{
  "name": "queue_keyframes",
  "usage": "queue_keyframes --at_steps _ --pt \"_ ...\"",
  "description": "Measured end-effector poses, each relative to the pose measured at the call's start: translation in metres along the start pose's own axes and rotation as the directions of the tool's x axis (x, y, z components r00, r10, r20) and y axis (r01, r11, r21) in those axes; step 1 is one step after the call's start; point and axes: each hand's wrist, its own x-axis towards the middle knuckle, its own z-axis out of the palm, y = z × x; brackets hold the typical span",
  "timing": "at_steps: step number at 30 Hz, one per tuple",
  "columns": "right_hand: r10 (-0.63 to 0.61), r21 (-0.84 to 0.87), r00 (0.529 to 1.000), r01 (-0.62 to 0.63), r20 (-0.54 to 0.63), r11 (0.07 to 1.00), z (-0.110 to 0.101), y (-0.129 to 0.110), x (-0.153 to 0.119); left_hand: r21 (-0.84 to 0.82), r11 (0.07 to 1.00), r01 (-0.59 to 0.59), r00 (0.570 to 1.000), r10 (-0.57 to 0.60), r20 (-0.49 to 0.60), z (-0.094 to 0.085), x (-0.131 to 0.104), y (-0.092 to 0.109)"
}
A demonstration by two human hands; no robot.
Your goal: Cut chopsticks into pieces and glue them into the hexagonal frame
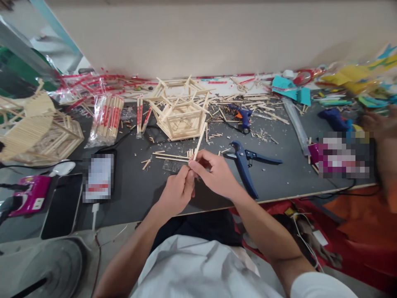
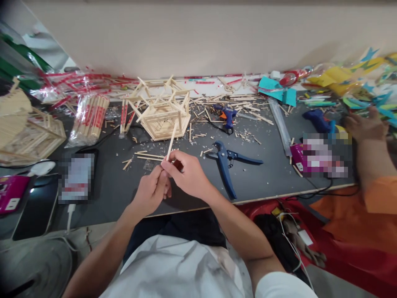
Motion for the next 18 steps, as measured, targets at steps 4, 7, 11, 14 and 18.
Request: queue_keyframes --at_steps 4,7,11,14,18 --pt "-0.030 -0.093 0.999 0.032 0.029 0.995 -0.011 -0.004 0.001 0.213 0.973 -0.090 0.991 0.109 -0.080 -0.025 0.005 0.000" --pt "-0.088 -0.320 0.991 0.117 0.105 0.940 -0.028 -0.012 0.001 0.363 0.922 -0.136 0.941 0.235 -0.244 -0.056 0.011 0.007" --pt "-0.150 -0.557 0.974 0.221 0.171 0.801 -0.045 -0.022 0.002 0.537 0.808 -0.245 0.892 0.404 -0.201 -0.082 0.024 0.020" --pt "-0.173 -0.651 0.968 0.251 0.183 0.716 -0.051 -0.025 0.002 0.628 0.725 -0.282 0.897 0.432 -0.096 -0.084 0.030 0.024" --pt "-0.206 -0.680 0.964 0.265 0.169 0.684 -0.053 -0.025 0.001 0.701 0.626 -0.341 0.890 0.455 0.026 -0.076 0.032 0.018"
